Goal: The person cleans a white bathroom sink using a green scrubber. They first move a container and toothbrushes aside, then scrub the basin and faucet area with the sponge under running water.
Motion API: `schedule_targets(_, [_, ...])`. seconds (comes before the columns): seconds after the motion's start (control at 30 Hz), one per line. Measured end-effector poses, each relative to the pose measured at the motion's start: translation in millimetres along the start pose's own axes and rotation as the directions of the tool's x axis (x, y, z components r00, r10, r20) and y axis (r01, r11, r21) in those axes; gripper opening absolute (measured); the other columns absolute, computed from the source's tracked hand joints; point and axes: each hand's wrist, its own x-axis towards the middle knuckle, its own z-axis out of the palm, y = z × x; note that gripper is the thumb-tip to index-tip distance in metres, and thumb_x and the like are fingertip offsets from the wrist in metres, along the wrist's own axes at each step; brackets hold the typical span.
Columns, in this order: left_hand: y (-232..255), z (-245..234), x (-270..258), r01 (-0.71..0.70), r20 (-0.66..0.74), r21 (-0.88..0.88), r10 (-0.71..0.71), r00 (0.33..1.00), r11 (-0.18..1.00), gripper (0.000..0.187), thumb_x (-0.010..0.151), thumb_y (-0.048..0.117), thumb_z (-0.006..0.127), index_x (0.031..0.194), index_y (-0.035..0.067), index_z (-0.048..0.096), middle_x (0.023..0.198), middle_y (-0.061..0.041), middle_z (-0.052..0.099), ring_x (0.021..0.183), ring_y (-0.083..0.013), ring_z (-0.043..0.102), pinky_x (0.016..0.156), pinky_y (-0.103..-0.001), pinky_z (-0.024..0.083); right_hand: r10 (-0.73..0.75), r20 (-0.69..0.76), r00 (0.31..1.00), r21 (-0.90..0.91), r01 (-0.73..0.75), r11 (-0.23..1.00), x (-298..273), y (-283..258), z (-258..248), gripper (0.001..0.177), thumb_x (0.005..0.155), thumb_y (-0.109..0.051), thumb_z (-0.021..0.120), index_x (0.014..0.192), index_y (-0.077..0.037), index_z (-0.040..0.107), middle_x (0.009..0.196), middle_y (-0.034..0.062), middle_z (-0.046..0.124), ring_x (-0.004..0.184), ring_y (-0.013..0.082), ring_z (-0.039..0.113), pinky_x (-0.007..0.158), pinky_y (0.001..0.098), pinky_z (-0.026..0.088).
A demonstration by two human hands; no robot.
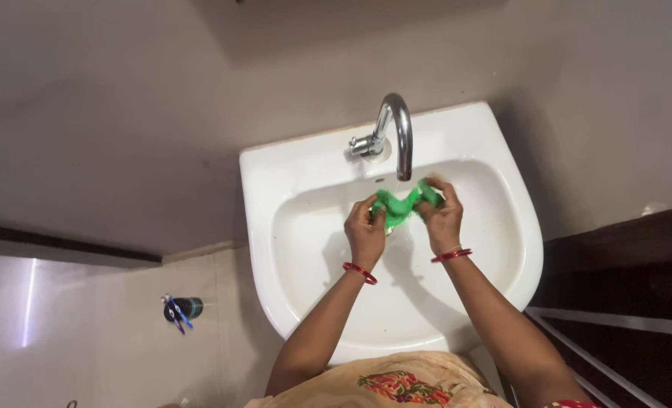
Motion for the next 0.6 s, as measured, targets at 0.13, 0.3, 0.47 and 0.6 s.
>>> schedule_targets(0.13, [-25.3,0.3,-9.3,0.168,-0.015,-0.3,-0.181,0.983,0.939,0.034,0.095,0.009,0.069,0.127,0.001,0.062,0.104,-0.007,0.069,0.074,-0.0087,0.06,0.063,-0.024,0.052,0.31,-0.047,0.95,0.397,-0.267,0.878,-16.6,24.5,10.5,0.046,0.098,0.004,0.068,0.138,0.001,0.044,0.131,0.0143,0.057,0.113,0.0222,0.064,0.097,0.0355,0.06])
schedule_targets(0.3, [-50.5,-3.8,-19.0,0.202,-0.034,-0.341,-0.226,0.973,0.918,0.031,0.096,0.01,0.069,0.124,-0.001,0.062,0.102,-0.009,0.068,0.077,-0.0083,0.062,0.061,-0.024,0.051,0.534,0.121,0.837,0.332,-0.541,0.773,-43.4,-12.5,31.1,0.06,0.09,-0.002,0.065,0.142,-0.014,0.038,0.129,0.0076,0.056,0.109,0.019,0.063,0.086,0.0364,0.058])
schedule_targets(0.47, [-57.5,-8.1,-23.9,0.35,0.1,-0.31,-0.335,0.937,0.884,0.026,0.095,0.012,0.069,0.117,-0.002,0.065,0.092,-0.007,0.071,0.072,-0.0083,0.065,0.059,-0.025,0.056,0.434,0.126,0.892,0.313,-0.451,0.836,-39.5,2.7,46.3,0.061,0.089,0.004,0.069,0.14,-0.011,0.038,0.124,0.0118,0.06,0.109,0.0208,0.065,0.093,0.0349,0.059])
schedule_targets(0.6, [-68.1,-11.0,-19.6,0.281,0.155,-0.156,-0.257,0.954,0.947,0.024,0.098,0.013,0.071,0.112,-0.007,0.071,0.08,-0.012,0.072,0.065,-0.0118,0.063,0.058,-0.025,0.051,0.311,0.181,0.933,0.064,-0.327,0.943,-31.9,19.2,51.3,0.043,0.091,-0.001,0.074,0.131,-0.002,0.057,0.112,0.0086,0.068,0.1,0.0186,0.066,0.085,0.0337,0.058])
